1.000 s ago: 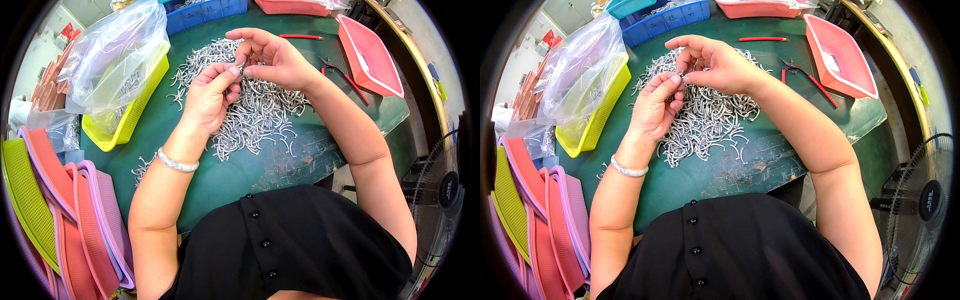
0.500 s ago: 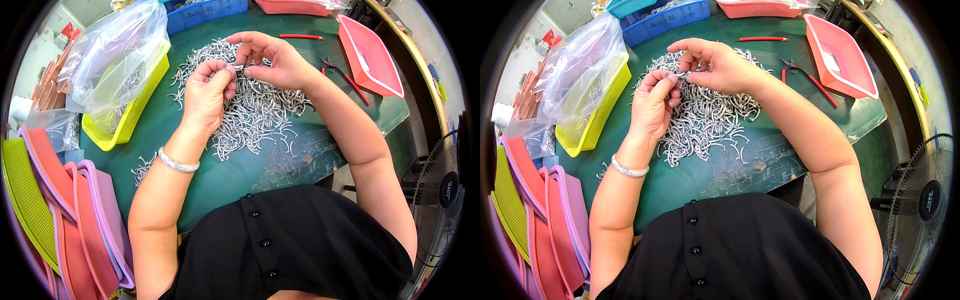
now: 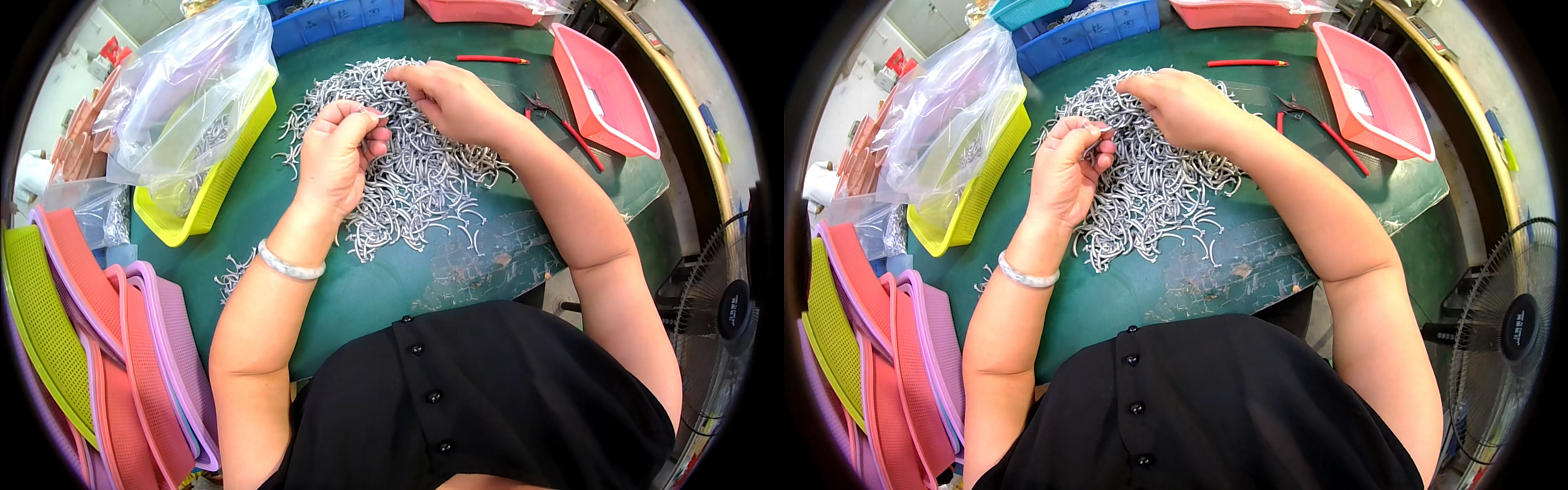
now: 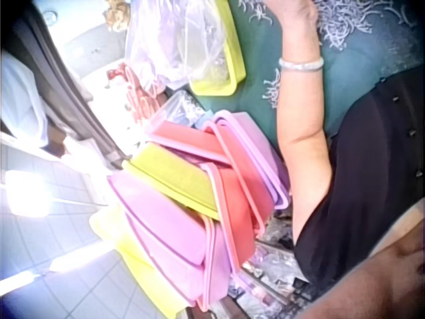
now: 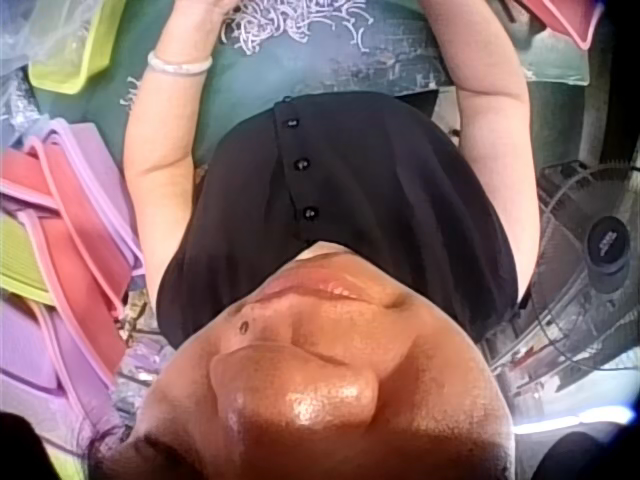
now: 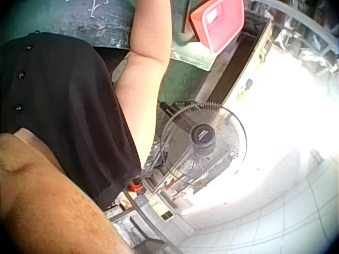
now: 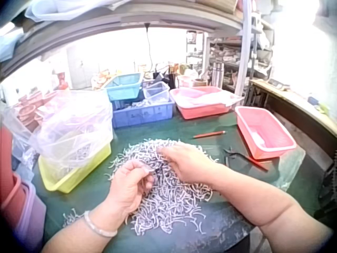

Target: The person sits at a green workbench and repeatedly picks up small silver metal hooks from a large pile. They manipulate the hooks with both hands, appearing to link or adjust them, and place the finished units back onto the pile. The process is repetitive and involves handling the metal pieces one at a time.

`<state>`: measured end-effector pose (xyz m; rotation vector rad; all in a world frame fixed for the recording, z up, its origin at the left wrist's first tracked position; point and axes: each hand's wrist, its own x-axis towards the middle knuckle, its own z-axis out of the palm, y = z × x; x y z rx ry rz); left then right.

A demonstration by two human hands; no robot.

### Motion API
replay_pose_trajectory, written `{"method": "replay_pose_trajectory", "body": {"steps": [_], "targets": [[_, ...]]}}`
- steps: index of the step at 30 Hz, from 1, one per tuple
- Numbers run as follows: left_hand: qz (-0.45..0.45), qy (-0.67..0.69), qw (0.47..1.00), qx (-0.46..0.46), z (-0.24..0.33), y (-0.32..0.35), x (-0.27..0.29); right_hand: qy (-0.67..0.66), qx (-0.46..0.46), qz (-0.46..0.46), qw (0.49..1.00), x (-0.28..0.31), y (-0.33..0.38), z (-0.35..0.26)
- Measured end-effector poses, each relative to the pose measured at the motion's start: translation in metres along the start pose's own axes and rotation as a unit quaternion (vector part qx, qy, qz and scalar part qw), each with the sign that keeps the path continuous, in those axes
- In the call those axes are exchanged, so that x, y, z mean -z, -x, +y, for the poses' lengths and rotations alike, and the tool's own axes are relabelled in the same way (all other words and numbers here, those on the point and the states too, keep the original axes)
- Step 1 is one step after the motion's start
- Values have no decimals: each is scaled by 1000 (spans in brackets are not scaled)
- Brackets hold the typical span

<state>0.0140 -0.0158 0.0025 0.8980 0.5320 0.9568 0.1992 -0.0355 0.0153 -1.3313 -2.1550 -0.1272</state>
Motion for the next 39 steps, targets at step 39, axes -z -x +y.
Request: {"method": "replay_pose_trajectory", "body": {"steps": [39], "targets": [[-138, -3, 980, 143, 4, 2, 3, 7, 13, -48, 999, 6, 0, -6]]}}
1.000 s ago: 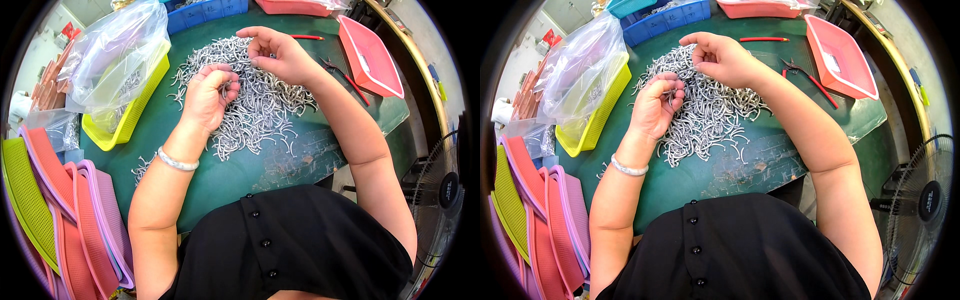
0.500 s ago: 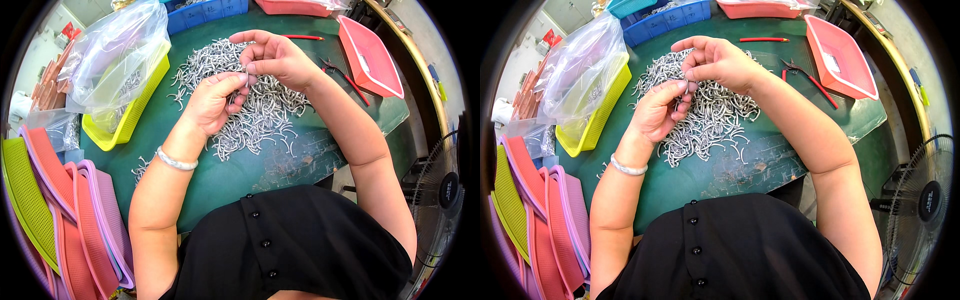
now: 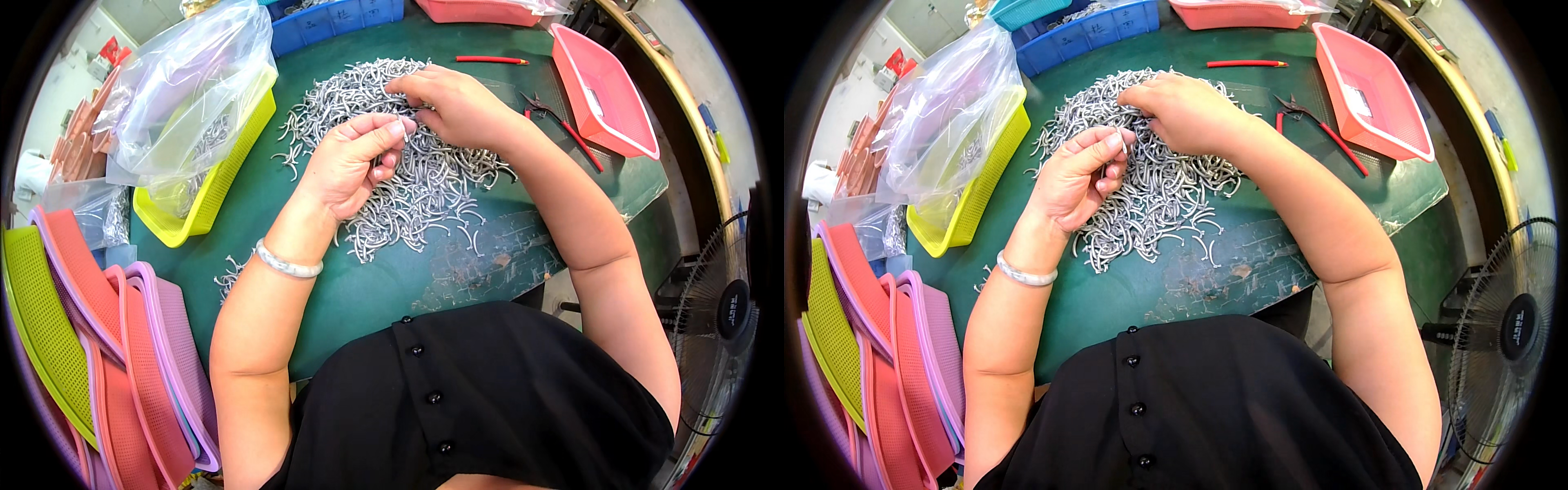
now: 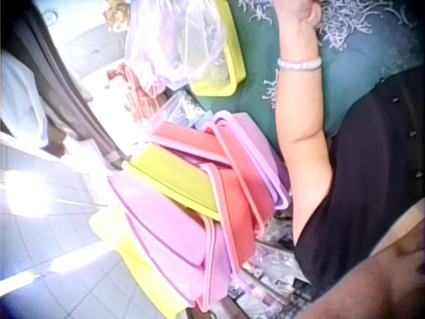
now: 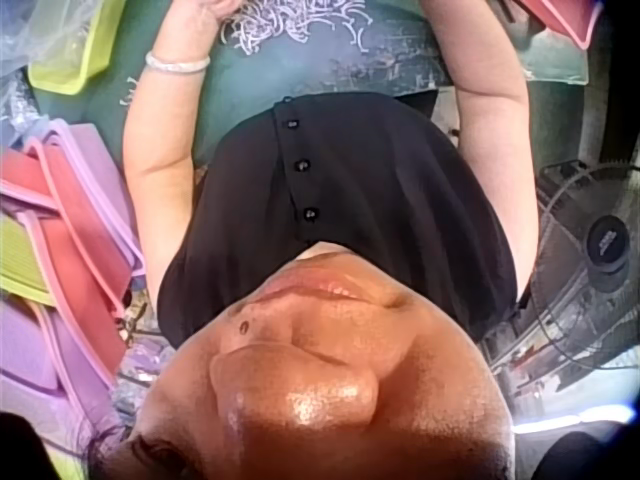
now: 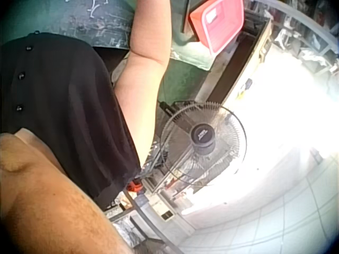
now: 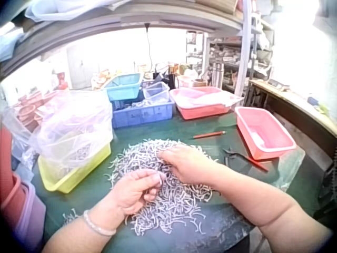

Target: The person sits at a green workbench and repeatedly picks up small silver metal hooks from a large pile. They manipulate the hooks with both hands, appearing to link or adjust them, and place the finished units back onto the pile. The process is repetitive and involves handling the metal pieces one at a time.

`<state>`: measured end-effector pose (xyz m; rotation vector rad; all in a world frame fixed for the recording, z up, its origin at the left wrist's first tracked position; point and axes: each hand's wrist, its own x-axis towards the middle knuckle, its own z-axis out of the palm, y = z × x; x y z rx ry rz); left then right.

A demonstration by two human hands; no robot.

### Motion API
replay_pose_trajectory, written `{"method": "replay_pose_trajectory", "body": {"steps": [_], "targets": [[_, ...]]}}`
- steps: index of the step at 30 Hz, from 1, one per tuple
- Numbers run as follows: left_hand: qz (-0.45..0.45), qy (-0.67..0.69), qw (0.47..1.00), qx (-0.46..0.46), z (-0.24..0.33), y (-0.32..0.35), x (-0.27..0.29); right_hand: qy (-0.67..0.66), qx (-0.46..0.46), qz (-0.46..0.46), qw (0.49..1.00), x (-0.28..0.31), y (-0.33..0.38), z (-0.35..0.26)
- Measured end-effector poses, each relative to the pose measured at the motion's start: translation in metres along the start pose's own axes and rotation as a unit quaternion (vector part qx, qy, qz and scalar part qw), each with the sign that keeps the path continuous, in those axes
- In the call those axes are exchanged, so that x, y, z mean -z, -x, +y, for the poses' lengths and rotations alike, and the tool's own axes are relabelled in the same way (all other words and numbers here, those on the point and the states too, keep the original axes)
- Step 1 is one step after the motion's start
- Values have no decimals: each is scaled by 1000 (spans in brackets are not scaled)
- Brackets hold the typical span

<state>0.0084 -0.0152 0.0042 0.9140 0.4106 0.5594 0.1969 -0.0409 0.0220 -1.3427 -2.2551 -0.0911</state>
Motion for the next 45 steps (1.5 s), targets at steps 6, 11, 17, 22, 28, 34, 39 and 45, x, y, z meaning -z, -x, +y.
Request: {"method": "replay_pose_trajectory", "body": {"steps": [6, 11, 17, 22, 28, 34, 39, 45], "targets": [[42, 80, 996, -23, 0, -3, 2, 17, 51, 11, 999, -4, -1, 4], [67, 60, 995, -36, -1, -4, 5, 19, 22, 4, 1000, -3, -1, 2], [103, 21, 994, -19, -1, -4, 0, -250, -49, -6, 967, 5, -2, -2], [95, -20, 993, -72, -3, -3, -6, -415, -88, -23, 905, 6, -4, -4], [82, -45, 989, -117, -3, -1, -10, -540, -138, -29, 830, 5, -5, -7], [80, -57, 988, -117, -3, -2, -8, -585, -168, -61, 791, 5, -5, -8], [90, -76, 988, -103, 1, 1, -7, -564, -181, -61, 803, 7, -6, -8], [66, -246, 967, 7, 42, 26, -4, -296, -133, 3, 946, 4, -4, 15]]}}
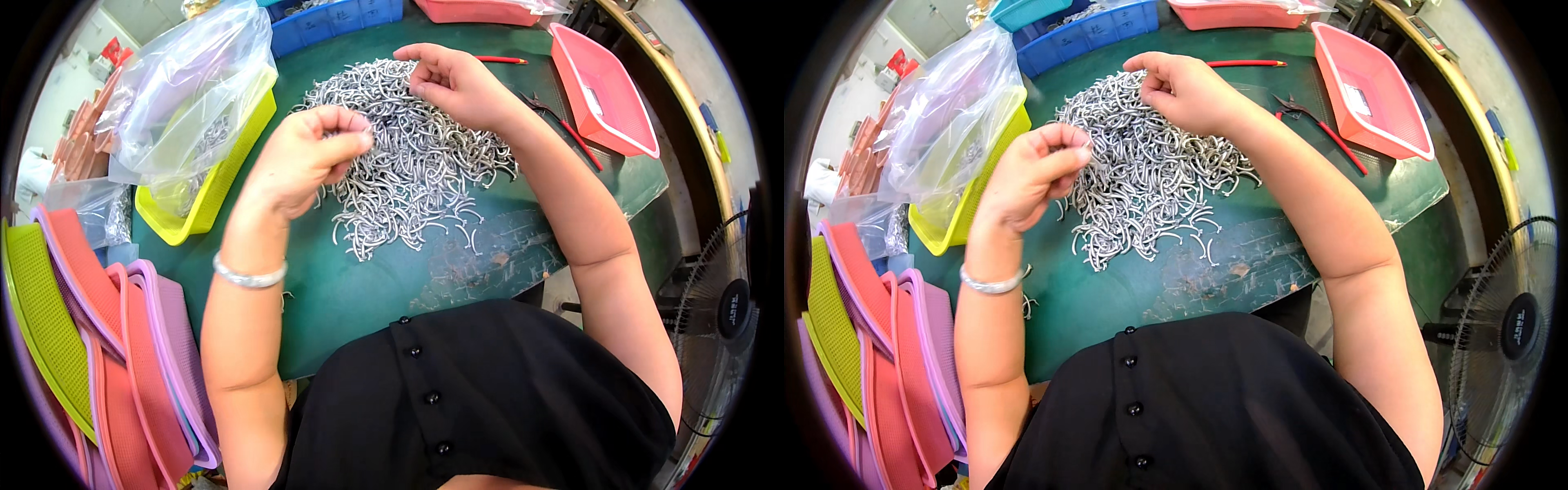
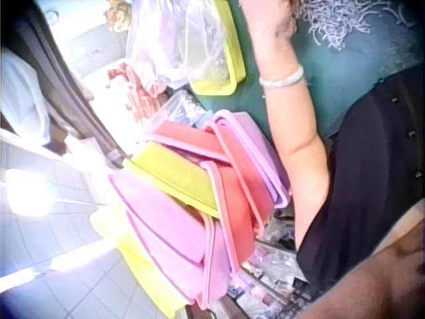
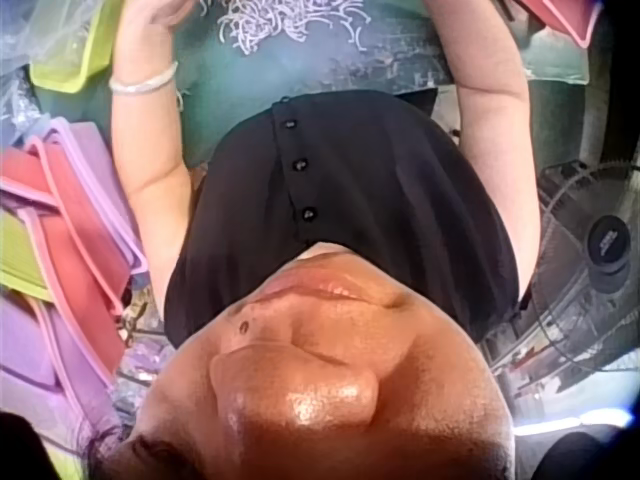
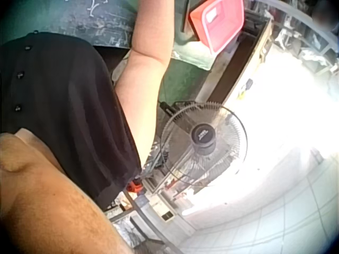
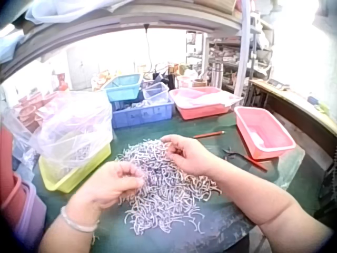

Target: The person sits at a green workbench and repeatedly picks up small silver metal hooks from a large pile. They manipulate the hooks with both hands, appearing to link or adjust them, and place the finished units back onto the pile. The process is repetitive and involves handling the metal pieces one at a time.

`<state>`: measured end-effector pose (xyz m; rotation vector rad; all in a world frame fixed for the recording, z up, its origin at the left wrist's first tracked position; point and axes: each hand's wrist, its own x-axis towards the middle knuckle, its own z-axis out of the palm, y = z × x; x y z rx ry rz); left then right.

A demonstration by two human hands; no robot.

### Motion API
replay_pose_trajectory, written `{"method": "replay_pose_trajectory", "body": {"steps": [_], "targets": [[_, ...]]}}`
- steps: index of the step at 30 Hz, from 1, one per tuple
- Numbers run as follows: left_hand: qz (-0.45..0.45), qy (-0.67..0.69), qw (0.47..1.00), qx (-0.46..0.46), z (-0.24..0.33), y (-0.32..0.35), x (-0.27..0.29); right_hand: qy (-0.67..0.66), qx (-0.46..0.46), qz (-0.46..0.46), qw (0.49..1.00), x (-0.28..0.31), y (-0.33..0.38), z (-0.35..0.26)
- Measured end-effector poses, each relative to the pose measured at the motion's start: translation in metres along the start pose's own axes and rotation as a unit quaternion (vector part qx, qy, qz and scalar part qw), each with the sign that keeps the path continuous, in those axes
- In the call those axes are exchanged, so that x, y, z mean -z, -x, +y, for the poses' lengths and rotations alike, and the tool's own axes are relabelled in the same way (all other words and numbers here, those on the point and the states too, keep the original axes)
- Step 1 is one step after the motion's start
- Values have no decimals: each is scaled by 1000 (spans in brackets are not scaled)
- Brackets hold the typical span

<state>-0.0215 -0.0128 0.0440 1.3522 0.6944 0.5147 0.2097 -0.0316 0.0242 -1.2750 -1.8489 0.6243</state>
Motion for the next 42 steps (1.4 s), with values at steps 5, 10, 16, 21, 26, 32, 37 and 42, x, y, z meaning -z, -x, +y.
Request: {"method": "replay_pose_trajectory", "body": {"steps": [5, 10, 16, 21, 26, 32, 37, 42], "targets": [[-36, -285, 956, 52, 15, 52, 41, 210, 35, -64, 975, 1, 5, -6], [-6, -413, 889, 199, 3, 83, 62, 358, 71, -31, 931, -5, 8, -1], [54, -223, 969, 93, -6, 67, 45, 334, 68, -11, 940, -6, 9, 0], [47, -121, 990, 60, -8, 18, 8, 274, 70, 24, 959, -7, 6, 5], [61, -36, 997, 13, -6, -17, -28, 295, 81, 30, 952, -10, 9, 3], [88, 17, 996, -2, -25, -26, -35, 179, -16, 1, 984, -4, 6, -4], [101, 65, 993, 1, -30, -24, -28, 36, -60, -37, 997, 1, 8, -8], [91, 82, 991, -55, -32, -24, -29, -90, -53, -59, 993, -7, 7, -19]]}}
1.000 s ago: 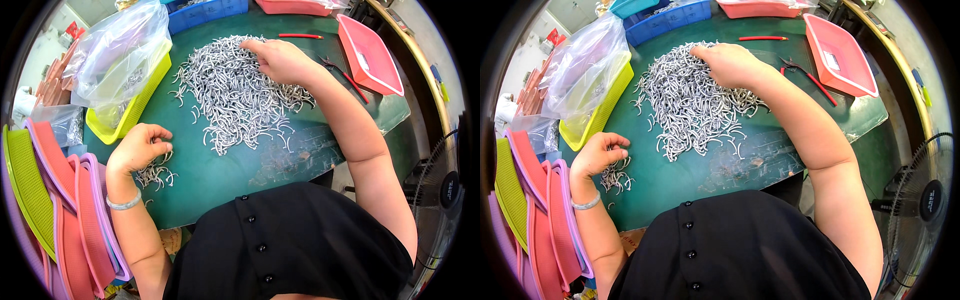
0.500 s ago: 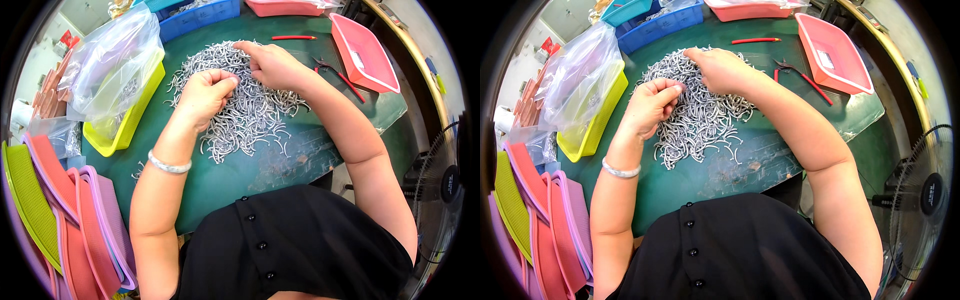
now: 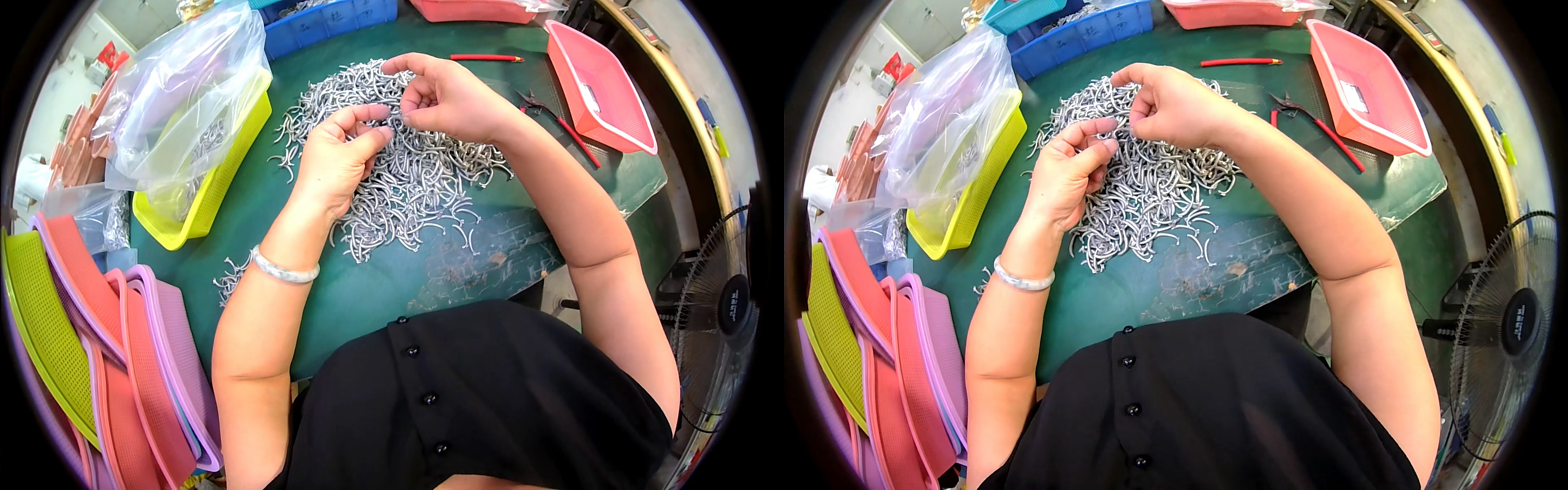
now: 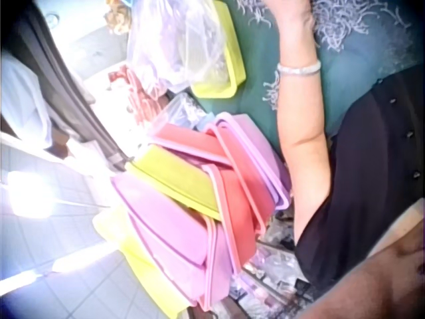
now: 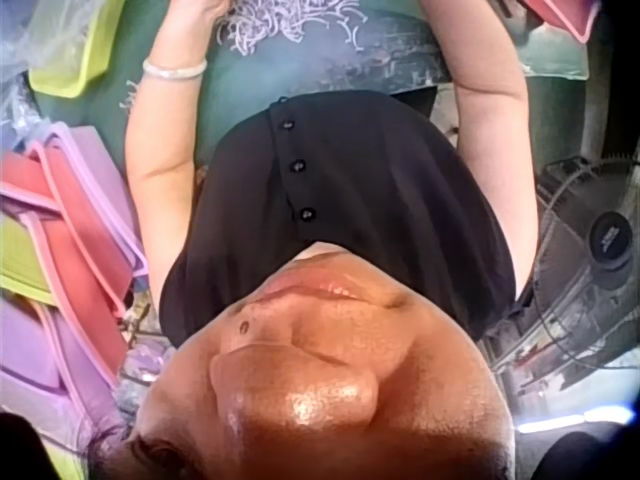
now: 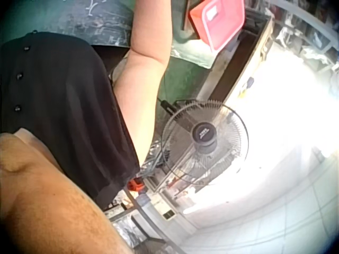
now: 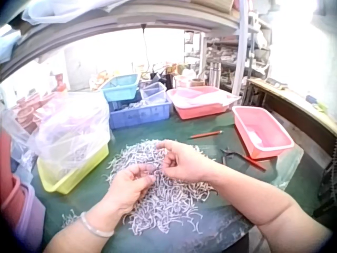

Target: The person sits at a green workbench and repeatedly picks up small silver metal hooks from a large pile. They manipulate the hooks with both hands, appearing to link or adjust them, and place the finished units back onto the pile. The process is repetitive and involves handling the metal pieces one at a time.

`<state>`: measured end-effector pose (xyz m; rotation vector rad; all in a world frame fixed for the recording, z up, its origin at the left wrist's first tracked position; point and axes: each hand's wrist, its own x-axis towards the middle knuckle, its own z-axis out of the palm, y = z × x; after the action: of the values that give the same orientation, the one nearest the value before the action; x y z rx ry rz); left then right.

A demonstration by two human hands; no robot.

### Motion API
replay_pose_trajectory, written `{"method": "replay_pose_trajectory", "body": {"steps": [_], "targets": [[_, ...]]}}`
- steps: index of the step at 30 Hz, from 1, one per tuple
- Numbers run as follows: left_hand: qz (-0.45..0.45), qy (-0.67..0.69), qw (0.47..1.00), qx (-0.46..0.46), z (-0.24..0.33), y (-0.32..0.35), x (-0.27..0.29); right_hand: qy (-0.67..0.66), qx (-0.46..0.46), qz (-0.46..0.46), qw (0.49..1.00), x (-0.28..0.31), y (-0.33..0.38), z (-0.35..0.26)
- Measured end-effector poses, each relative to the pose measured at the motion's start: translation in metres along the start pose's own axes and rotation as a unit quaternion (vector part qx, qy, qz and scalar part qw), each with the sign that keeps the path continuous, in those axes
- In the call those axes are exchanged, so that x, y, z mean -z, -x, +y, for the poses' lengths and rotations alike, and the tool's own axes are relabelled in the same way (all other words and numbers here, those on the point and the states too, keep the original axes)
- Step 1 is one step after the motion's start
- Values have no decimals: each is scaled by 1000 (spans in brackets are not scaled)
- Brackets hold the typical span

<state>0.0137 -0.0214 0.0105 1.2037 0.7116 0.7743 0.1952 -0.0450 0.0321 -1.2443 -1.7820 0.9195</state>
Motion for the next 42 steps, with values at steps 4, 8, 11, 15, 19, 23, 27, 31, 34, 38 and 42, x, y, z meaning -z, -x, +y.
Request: {"method": "replay_pose_trajectory", "body": {"steps": [4, 8, 11, 15, 19, 23, 27, 31, 34, 38, 42], "targets": [[-14, 9, 999, -33, -3, 0, -1, -66, -18, -19, 998, -3, 1, -2], [-15, 30, 999, -17, -5, -1, 1, -93, -22, -22, 995, -2, 0, -1], [-15, 82, 996, 25, -2, 0, 1, 61, 26, 18, 998, 3, -2, 10], [-52, 137, 988, 55, -4, -3, 6, 292, 92, 34, 951, 1, 1, 14], [-59, 148, 986, 57, -5, -3, 7, 297, 126, 53, 945, -1, 0, 18], [-57, 143, 986, 56, -4, -2, 5, 316, 131, 37, 939, 0, 0, 17], [-52, 126, 990, 45, -6, -2, 5, 320, 114, 11, 941, 1, 2, 8], [-55, 110, 992, 32, -5, 0, 3, 315, 132, 13, 940, -4, 1, 13], [-58, 111, 992, 32, -5, 0, 3, 312, 136, -4, 940, -4, 2, 11], [-60, 109, 992, 30, -6, -1, 5, 320, 105, -58, 940, 1, 5, 0], [-63, 114, 991, 29, -6, -2, 5, 342, 167, -40, 924, -1, 4, 10]]}}
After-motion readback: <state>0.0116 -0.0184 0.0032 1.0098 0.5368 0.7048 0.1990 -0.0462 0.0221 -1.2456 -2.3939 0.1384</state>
